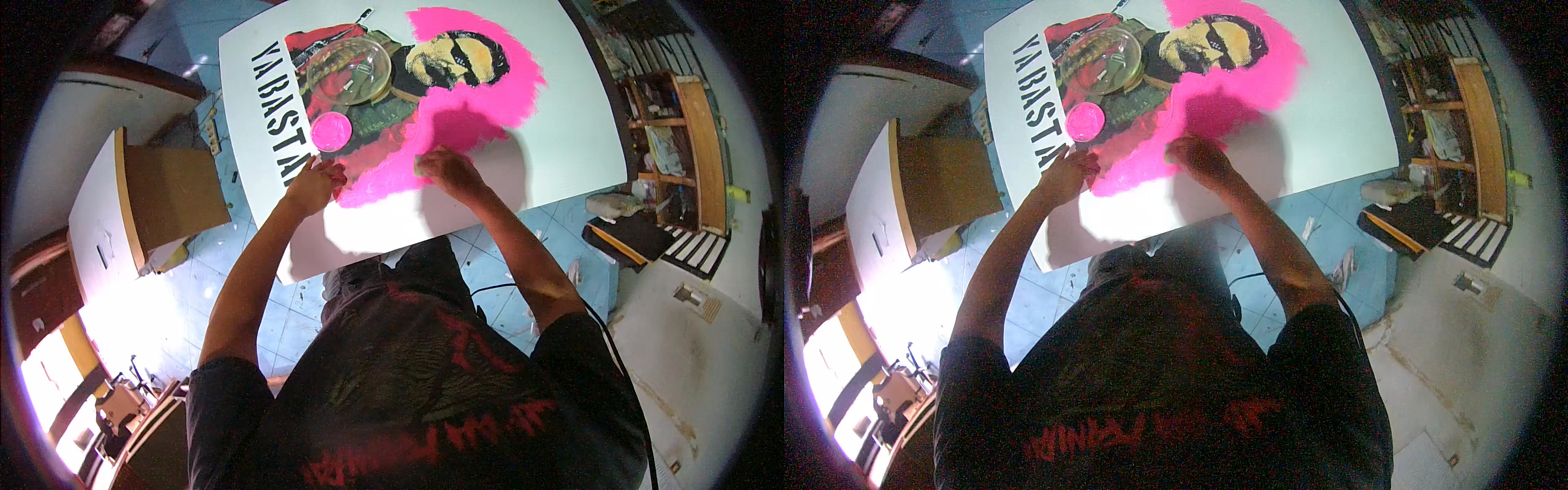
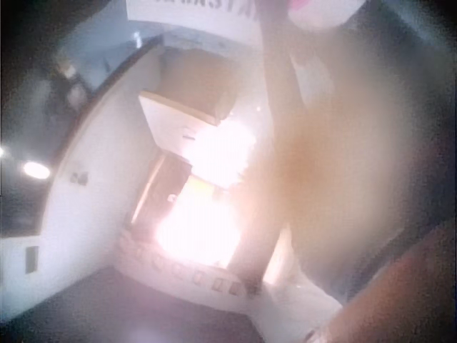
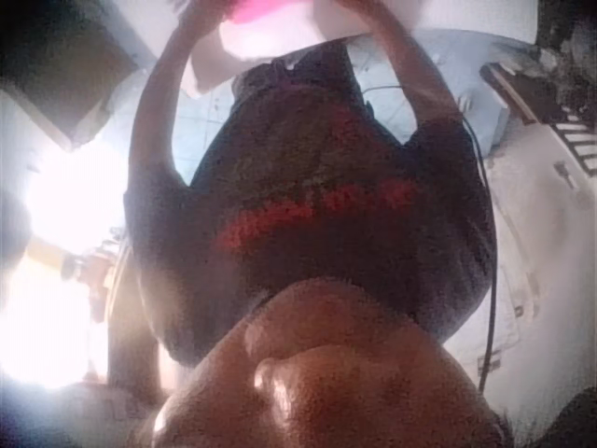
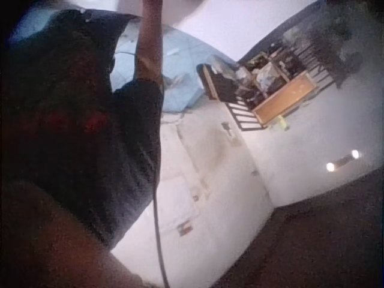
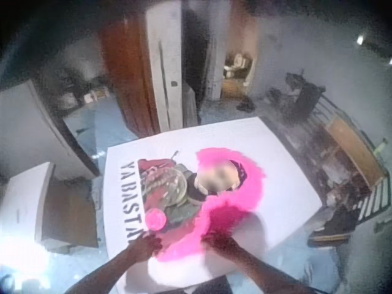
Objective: The person uses a sponge to apply bright pink paint around the hair area of a printed poster on a white board. They repeatedly dip the sponge into a small container of pink paint and dab it onto the surface, gradually expanding the painted region.
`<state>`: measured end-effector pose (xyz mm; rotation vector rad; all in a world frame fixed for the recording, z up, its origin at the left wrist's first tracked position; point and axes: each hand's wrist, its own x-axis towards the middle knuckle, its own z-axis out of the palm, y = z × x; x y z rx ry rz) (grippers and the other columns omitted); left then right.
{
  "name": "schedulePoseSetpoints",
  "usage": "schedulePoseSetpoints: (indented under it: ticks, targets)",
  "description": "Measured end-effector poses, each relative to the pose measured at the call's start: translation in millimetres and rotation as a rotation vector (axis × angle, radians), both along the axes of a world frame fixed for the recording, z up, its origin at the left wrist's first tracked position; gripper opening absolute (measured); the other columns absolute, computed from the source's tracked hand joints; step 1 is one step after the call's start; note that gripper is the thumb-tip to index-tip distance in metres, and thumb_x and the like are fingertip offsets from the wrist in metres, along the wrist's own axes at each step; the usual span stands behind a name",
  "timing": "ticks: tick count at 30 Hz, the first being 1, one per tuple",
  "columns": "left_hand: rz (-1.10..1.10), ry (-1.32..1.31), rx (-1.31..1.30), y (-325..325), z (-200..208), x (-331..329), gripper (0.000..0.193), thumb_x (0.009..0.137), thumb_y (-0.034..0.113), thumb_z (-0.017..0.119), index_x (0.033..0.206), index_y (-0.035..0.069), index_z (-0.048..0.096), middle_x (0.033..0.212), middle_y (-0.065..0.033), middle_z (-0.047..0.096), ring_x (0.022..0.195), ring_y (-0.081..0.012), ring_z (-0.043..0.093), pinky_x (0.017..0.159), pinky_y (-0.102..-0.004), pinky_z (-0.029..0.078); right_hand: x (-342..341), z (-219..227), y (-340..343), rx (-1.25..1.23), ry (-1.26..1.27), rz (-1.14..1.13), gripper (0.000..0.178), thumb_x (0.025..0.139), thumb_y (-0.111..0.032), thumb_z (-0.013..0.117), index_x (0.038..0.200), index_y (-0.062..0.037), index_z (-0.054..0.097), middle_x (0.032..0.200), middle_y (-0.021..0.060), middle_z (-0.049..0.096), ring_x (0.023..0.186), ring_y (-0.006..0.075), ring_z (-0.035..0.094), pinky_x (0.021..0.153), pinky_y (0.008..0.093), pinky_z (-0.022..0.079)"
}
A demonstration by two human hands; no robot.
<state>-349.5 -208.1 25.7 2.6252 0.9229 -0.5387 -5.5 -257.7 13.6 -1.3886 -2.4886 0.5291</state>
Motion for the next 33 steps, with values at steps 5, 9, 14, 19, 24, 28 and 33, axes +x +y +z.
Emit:
schedulePoseSetpoints:
  ticks: [5,9,14,19,24,28,33]
  targets:
    - [0.01,0.094,0.079,-3.7,4.8,5.5,0.038,0.091,0.018,0.054,0.127,0.023,0.063,0.145,0.001,0.05,0.142,-0.0253,0.038,0.118,-0.0557,0.025,45.0,-24.0,24.4,-0.002,0.12,0.037,0.02,0.083,-0.011,0.066,0.102,-0.0075,0.072,0.105,0.0093,0.071,0.104,0.0273,0.064,0.092,0.0395,0.049]
    - [0.114,0.082,0.017,-5.7,14.0,11.1,0.036,0.098,0.031,0.044,0.129,0.023,0.06,0.144,0.0003,0.051,0.142,-0.0264,0.037,0.119,-0.0573,0.023,49.1,12.4,62.5,0.108,0.211,-0.079,0.018,0.083,-0.011,0.066,0.099,-0.0071,0.073,0.103,0.0098,0.071,0.1,0.0282,0.065,0.091,0.0388,0.049]
    - [0.13,0.105,0.03,-9.3,19.1,26.1,0.043,0.09,0.016,0.047,0.129,0.026,0.06,0.142,0.0021,0.053,0.14,-0.0236,0.038,0.117,-0.0543,0.025,45.2,-4.3,97.9,-0.066,-0.122,0.013,0.019,0.083,-0.011,0.064,0.099,-0.0074,0.073,0.101,0.0097,0.07,0.098,0.0286,0.063,0.091,0.0396,0.048]
    - [0.135,0.174,0.038,-14.9,11.1,21.4,0.042,0.092,0.02,0.05,0.132,0.028,0.06,0.145,0.0024,0.051,0.143,-0.0294,0.035,0.119,-0.0566,0.024,45.3,0.2,106.2,0.02,-0.006,0.129,0.017,0.086,-0.016,0.061,0.094,-0.0064,0.072,0.1,0.0111,0.069,0.096,0.0307,0.063,0.089,0.0417,0.049]
    - [0.164,0.215,-0.008,-13.5,14.2,28.3,0.05,0.087,0.014,0.05,0.133,0.029,0.059,0.147,0.0051,0.049,0.146,-0.0244,0.028,0.121,-0.0548,0.019,68.8,1.3,106.1,-0.081,0.13,0.176,0.019,0.084,-0.015,0.064,0.098,-0.0052,0.073,0.104,0.0108,0.07,0.099,0.0302,0.064,0.089,0.0407,0.049]
    - [0.16,0.203,0.014,-20.0,11.1,19.6,0.052,0.083,0.011,0.056,0.132,0.027,0.06,0.148,0.0048,0.049,0.147,-0.026,0.027,0.121,-0.0553,0.019,91.4,26.5,94.1,0.004,0.31,0.205,0.018,0.084,-0.018,0.062,0.092,-0.0047,0.071,0.096,0.0122,0.07,0.093,0.0319,0.065,0.089,0.0426,0.05]
    - [0.129,0.194,0.023,-11.4,14.8,27.3,0.049,0.089,0.012,0.05,0.134,0.028,0.059,0.15,0.0035,0.046,0.146,-0.0268,0.031,0.12,-0.0547,0.022,102.6,-15.1,49.7,0.085,0.001,0.299,0.016,0.078,-0.016,0.064,0.09,-0.0068,0.07,0.09,0.0102,0.068,0.089,0.0285,0.065,0.087,0.0411,0.05]
